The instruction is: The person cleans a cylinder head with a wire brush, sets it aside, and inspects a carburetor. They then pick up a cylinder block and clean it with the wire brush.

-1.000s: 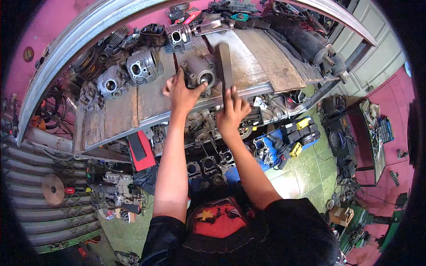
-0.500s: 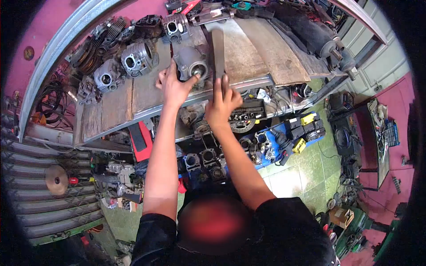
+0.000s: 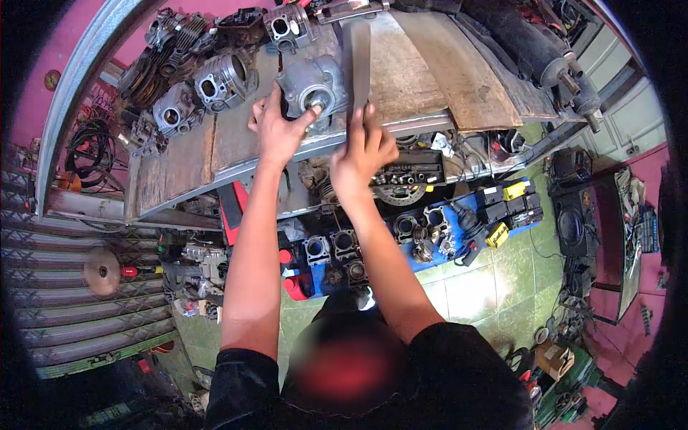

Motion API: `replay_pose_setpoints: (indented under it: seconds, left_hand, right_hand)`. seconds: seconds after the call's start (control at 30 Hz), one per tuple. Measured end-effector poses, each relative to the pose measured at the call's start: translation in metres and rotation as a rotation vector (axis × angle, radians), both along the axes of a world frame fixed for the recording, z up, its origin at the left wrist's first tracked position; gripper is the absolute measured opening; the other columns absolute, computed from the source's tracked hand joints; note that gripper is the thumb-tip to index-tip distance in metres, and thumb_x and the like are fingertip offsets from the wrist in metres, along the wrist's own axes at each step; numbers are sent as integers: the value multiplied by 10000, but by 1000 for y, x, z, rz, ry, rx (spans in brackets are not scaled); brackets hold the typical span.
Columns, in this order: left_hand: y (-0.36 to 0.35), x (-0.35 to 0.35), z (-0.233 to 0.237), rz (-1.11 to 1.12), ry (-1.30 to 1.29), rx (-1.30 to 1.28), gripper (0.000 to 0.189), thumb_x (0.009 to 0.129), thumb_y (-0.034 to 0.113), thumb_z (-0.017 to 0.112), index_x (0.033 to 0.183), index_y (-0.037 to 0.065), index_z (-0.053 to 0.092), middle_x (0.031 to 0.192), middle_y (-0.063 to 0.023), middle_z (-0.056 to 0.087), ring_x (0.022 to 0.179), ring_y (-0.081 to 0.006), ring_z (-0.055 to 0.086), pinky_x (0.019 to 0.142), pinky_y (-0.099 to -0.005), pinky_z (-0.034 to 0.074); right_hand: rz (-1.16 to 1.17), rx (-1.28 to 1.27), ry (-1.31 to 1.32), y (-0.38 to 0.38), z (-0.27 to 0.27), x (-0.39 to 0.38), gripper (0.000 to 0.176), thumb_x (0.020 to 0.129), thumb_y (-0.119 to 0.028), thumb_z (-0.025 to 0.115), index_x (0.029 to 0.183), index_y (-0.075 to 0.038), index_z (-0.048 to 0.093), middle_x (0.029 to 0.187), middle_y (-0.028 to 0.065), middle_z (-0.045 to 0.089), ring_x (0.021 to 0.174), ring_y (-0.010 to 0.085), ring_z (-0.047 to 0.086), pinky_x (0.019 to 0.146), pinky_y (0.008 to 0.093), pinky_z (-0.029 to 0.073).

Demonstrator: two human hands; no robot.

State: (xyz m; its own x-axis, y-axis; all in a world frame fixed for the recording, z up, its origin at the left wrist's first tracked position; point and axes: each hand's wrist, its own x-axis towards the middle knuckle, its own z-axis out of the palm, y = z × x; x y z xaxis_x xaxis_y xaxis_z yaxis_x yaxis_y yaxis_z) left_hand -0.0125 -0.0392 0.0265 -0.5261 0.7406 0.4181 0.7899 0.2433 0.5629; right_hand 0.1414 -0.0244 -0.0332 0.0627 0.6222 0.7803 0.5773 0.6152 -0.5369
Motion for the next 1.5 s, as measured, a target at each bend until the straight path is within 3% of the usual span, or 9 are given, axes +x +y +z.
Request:
replay_pose_setpoints:
  seconds: [0.17,0.5,0.6,0.77,0.87,0.97,1.2,1.4,1.5]
  left_hand:
    - [5,-4,-4,18,-12,13,1253,668,658,906,1582,-52,427,1366,-253,581,1381,-365,425,1206,-549,198]
    - [5,63,28,280,177,-17,1251,623,742,898,1452,-97,477,1334,-327,615,1348,-473,431,1162,-676,191]
    - [9,71,42,394,129,-41,1082,766,756,784,1421,-62,514,1350,-297,618,1351,-476,436,1156,-687,186]
    - [36,35,65,277,515,109,806,911,659,694,1457,78,576,1327,-205,673,1363,-423,443,1178,-607,186]
    - [61,7,64,-220,504,63,553,970,514,674,1422,196,679,1203,-117,736,1355,-291,493,1175,-552,195]
    - [70,-4,54,-227,436,38,468,956,466,693,1332,193,751,1192,-102,740,1303,-275,544,1171,-537,204]
    - [70,-5,51,-186,392,59,428,936,453,721,1288,219,789,1156,-110,748,1272,-266,573,1155,-539,229]
    - [70,5,53,-134,364,41,441,930,479,728,1282,222,793,1136,-109,768,1238,-271,596,1146,-547,243]
    - [69,3,53,-152,361,66,447,931,490,726,1280,219,794,1117,-127,773,1231,-283,603,1143,-549,249]
  right_hand:
    - [59,-5,17,-75,-62,20,742,748,87,629,1475,-47,570,1507,163,584,1187,374,518,1041,549,339]
    - [11,-416,160,-51,6,89,872,649,91,644,1497,-76,530,1512,119,568,1280,389,472,1085,584,273]
    - [48,-463,176,-54,23,92,855,649,104,636,1480,-68,536,1461,125,589,1280,393,478,1087,575,281]
    - [116,-524,157,-65,54,91,790,654,141,599,1416,-66,584,1381,115,627,1266,392,497,1079,529,311]
    - [136,-540,162,-71,64,88,775,649,130,623,1402,-51,583,1354,128,625,1245,406,507,1062,527,324]
    - [158,-518,147,-60,68,73,838,634,94,646,1455,-24,534,1425,161,575,1287,410,477,1070,554,315]
    - [104,-606,230,21,80,35,718,666,60,681,1374,9,570,1340,200,585,1273,445,487,1058,575,336]
    - [161,-532,82,-66,69,69,800,635,23,667,1427,17,555,1327,188,576,1259,416,492,1024,553,342]
    - [145,-549,84,-56,73,67,783,626,17,674,1403,14,577,1311,186,593,1251,410,496,1022,551,343]
